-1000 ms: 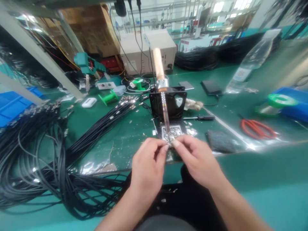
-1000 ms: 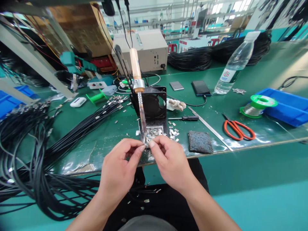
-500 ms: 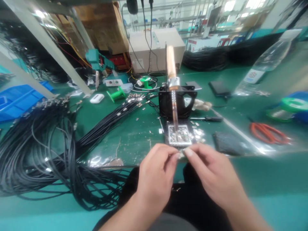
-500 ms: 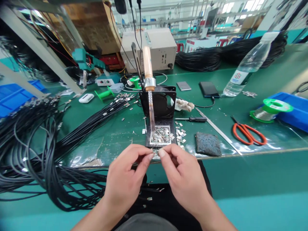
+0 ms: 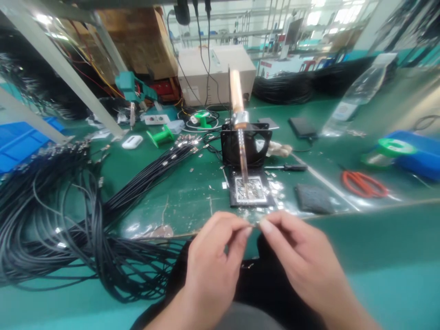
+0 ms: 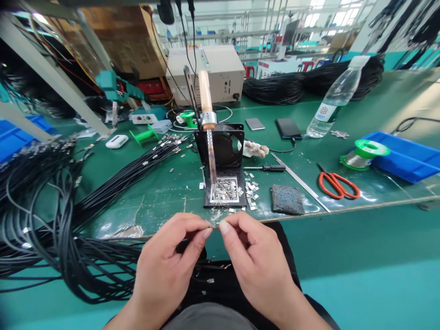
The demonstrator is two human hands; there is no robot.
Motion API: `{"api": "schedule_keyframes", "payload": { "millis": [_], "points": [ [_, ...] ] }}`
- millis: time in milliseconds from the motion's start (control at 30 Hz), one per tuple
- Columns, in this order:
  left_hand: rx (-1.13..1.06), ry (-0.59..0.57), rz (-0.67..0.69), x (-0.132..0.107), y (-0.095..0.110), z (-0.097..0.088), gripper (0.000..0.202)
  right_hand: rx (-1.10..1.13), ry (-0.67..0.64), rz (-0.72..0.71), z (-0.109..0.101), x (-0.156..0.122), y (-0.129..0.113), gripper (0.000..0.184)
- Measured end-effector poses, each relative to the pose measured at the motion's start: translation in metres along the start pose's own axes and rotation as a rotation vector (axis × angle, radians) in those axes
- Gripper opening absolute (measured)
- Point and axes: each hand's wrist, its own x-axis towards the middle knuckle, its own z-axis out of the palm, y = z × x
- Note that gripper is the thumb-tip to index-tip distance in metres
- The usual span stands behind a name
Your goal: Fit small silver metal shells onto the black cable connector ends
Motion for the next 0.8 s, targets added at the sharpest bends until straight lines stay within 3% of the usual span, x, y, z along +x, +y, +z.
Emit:
{"api": "schedule_keyframes", "payload": {
  "millis": [433,667,800],
  "points": [
    [-0.022,-0.062,-0.086,-0.006,0.003,-0.006,0.011,0.158,-0.037,0.155,0.002,-0.002,-0.003,0.035],
    [-0.165,-0.173,-0.272,-0.012,-0.001,-0.011,0.014,0.564,-0.191,0.4,0.008,-0.008,0.004,0.034],
    [-0.211,-0.174,-0.373,-0.018,-0.003,-0.013,0.012,0.776,-0.218,0.535,0.014,-0.011,0.002,0.032]
  ]
}}
